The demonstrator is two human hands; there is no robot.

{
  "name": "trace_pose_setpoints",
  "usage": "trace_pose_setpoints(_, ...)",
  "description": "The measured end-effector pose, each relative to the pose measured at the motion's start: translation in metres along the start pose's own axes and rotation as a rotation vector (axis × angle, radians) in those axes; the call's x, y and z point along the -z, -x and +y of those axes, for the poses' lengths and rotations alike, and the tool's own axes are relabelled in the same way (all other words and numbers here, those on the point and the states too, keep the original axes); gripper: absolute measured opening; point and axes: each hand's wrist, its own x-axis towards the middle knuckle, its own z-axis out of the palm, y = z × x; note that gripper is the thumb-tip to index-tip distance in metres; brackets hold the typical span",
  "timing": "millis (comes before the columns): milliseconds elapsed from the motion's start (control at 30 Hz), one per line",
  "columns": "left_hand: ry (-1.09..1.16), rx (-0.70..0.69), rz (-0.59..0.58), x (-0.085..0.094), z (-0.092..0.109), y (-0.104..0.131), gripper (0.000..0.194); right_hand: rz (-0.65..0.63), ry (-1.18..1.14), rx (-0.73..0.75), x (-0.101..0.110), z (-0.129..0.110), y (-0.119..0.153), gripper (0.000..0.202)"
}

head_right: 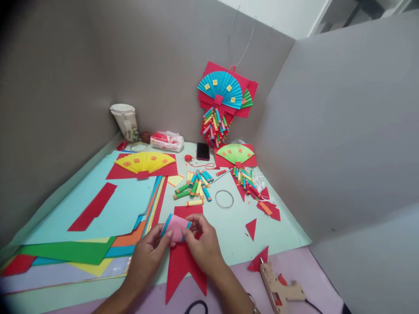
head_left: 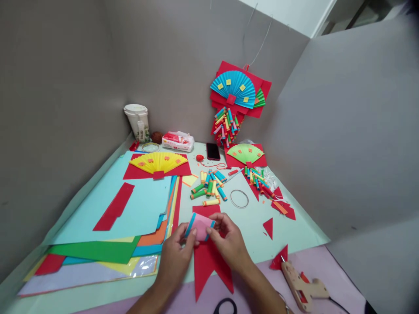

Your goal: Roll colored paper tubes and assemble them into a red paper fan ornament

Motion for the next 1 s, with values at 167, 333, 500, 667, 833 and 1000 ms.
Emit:
trace_pose_setpoints(167,-0.038,-0.026,0.015,0.001,0.004,-0.001,0.033,0.069,0.024,0.054,-0.008,0.004,0.002,0.018)
trace_pose_setpoints(333,-0.062,-0.009,0.003,0.002,0.004,0.0,0.034,0.087,-0.067,0.047,-0.013,0.016,0.004,0.019)
trace_pose_setpoints(500,-0.088,0.021,-0.001,0.002,0.004,0.001,0.035,0.044,-0.249,-0.014,-0.01,0.022,0.002,0.03)
trace_pose_setpoints(667,-0.064,0.016,-0.005,0.0,0.003,0.003,0.034,0.024,-0.329,-0.086,-0.006,0.022,0.0,0.028)
trace_pose_setpoints(833,0.0,-0.014,-0.017,-0.002,0.002,0.004,0.031,0.071,-0.299,-0.083,-0.005,0.023,0.001,0.023)
trace_pose_setpoints(1000,0.076,-0.082,0.045,-0.002,-0.001,0.002,0.025,0.045,-0.283,-0.047,-0.002,0.023,0.002,0.02)
